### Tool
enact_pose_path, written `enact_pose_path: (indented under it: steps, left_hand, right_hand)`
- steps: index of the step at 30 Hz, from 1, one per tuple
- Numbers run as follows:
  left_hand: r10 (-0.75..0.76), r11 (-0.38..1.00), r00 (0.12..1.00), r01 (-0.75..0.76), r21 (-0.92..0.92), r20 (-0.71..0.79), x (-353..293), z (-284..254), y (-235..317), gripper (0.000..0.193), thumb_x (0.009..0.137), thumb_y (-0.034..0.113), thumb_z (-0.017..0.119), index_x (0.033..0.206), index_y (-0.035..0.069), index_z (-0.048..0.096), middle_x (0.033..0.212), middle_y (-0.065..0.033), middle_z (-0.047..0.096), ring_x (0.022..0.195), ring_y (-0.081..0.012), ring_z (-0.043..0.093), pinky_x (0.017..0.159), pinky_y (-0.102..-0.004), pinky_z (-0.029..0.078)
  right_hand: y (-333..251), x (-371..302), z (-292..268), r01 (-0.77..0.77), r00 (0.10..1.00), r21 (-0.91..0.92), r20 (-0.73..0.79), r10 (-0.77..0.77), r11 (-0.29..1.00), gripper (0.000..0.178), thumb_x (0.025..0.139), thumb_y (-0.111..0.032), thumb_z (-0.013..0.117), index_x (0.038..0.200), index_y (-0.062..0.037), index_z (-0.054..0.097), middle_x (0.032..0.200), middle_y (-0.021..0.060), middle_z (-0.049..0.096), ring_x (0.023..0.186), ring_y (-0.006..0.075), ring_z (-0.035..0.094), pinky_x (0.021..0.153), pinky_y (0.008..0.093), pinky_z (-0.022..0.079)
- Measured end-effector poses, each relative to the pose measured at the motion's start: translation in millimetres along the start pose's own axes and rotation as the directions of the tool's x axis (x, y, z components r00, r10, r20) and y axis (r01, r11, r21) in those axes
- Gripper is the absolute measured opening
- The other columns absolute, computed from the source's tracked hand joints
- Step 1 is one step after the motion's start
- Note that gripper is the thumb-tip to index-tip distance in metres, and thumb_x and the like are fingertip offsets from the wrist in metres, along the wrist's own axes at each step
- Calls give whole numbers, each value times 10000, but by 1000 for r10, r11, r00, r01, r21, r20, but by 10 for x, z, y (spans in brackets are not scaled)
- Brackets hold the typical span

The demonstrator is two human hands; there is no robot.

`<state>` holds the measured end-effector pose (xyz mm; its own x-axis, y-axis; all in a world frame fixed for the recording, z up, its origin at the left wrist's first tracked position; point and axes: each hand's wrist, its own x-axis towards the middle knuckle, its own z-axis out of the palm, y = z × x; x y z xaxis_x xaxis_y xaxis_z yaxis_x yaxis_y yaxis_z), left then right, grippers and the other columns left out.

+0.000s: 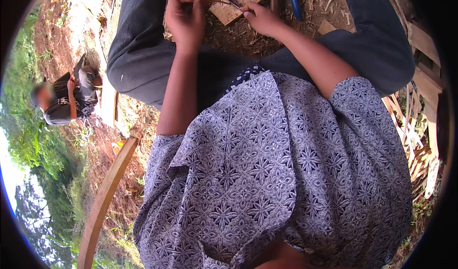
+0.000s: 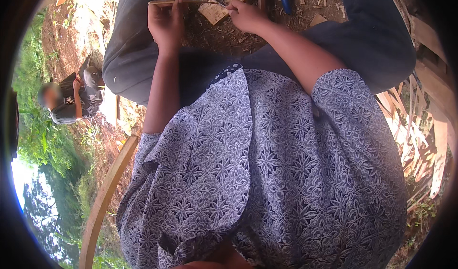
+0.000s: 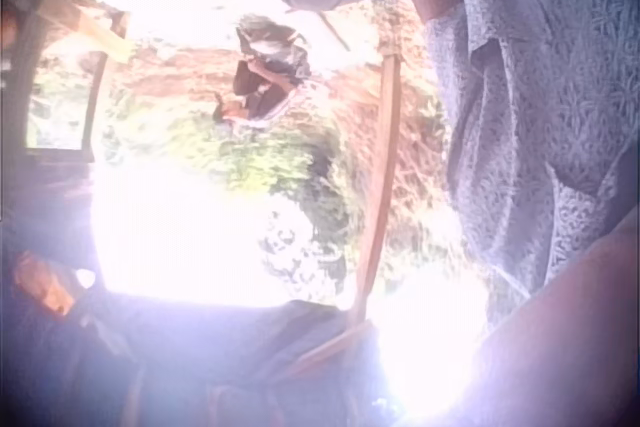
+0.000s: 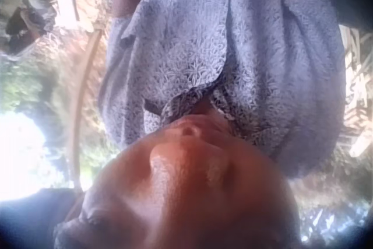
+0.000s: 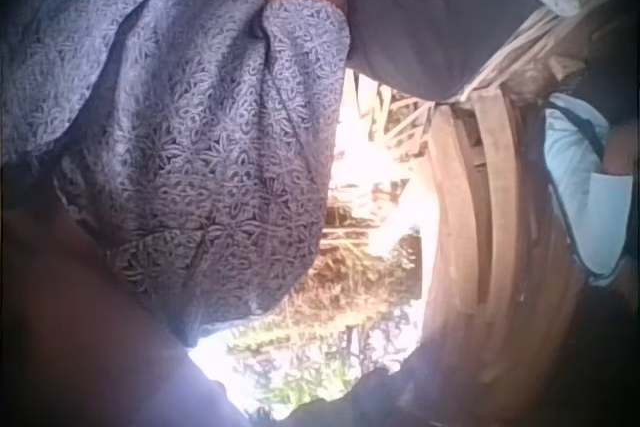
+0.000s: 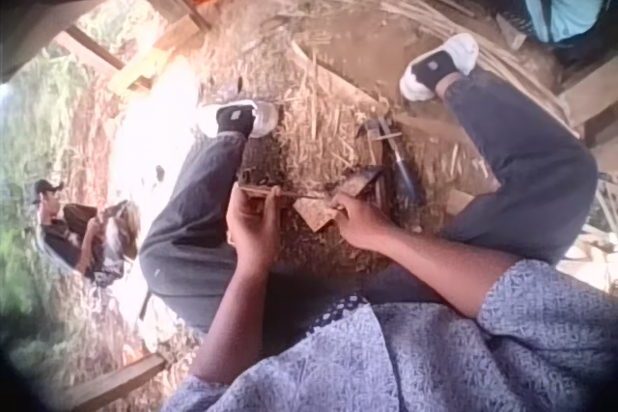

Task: The person sits on the ground and uses a curved knife to shave thin strips from a long, thin piece of wood. They repeatedly hold the wood and draw the knife along its length to remove shavings, occasionally inspecting the result.

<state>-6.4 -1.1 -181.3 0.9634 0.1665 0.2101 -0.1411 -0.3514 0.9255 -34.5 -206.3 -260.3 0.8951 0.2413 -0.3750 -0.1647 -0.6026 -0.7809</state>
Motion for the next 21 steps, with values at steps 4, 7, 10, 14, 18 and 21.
enact_pose_path:
  steps: [4,7,10,14,18,21]
  left_hand:
    - [19,1000,1000,-19,-7,-24,-50,-8,-2,174,899,36,762,854,27,594,781,-67,695,727,-123,676,686,-253,508]
    - [80,980,997,-80,182,4,2,-25,-22,172,901,36,763,863,25,596,787,-69,700,729,-125,677,693,-251,510]
    - [64,995,998,-62,76,-24,19,-1,-59,191,894,50,777,845,27,593,785,-67,699,727,-123,670,679,-256,509]
    - [23,999,1000,-24,26,3,-47,0,-19,195,900,45,771,852,26,583,793,-66,704,728,-104,667,675,-246,515]
    - [-15,997,1000,15,-81,3,-30,21,27,193,903,34,768,869,23,578,805,-70,707,746,-109,674,694,-245,523]
    - [-4,999,999,5,-42,33,-26,8,4,186,904,31,766,873,19,583,817,-72,711,761,-111,684,694,-246,524]
  right_hand:
    - [-364,-14,-201,-38,996,105,86,29,994,293,1032,-315,538,1282,-189,621,1076,115,720,972,244,705,847,398,532]
    - [-28,44,-70,-1,1000,85,-5,1,996,299,1024,-328,531,1274,-193,628,981,122,725,918,263,717,820,406,537]
    - [-148,36,-26,25,1000,70,-1,-25,997,300,1034,-315,529,1284,-181,628,959,103,719,894,237,710,813,389,534]
    - [90,68,-75,-209,971,78,138,197,975,293,1049,-282,539,1279,-128,634,998,83,711,902,193,691,830,369,527]
    - [-485,-87,-259,12,998,149,57,-21,989,282,1051,-285,534,1278,-148,629,854,63,677,756,156,659,735,349,513]
    - [-198,-4,-200,-92,992,92,97,83,992,274,1049,-288,543,1280,-166,625,776,39,648,691,124,631,673,317,494]
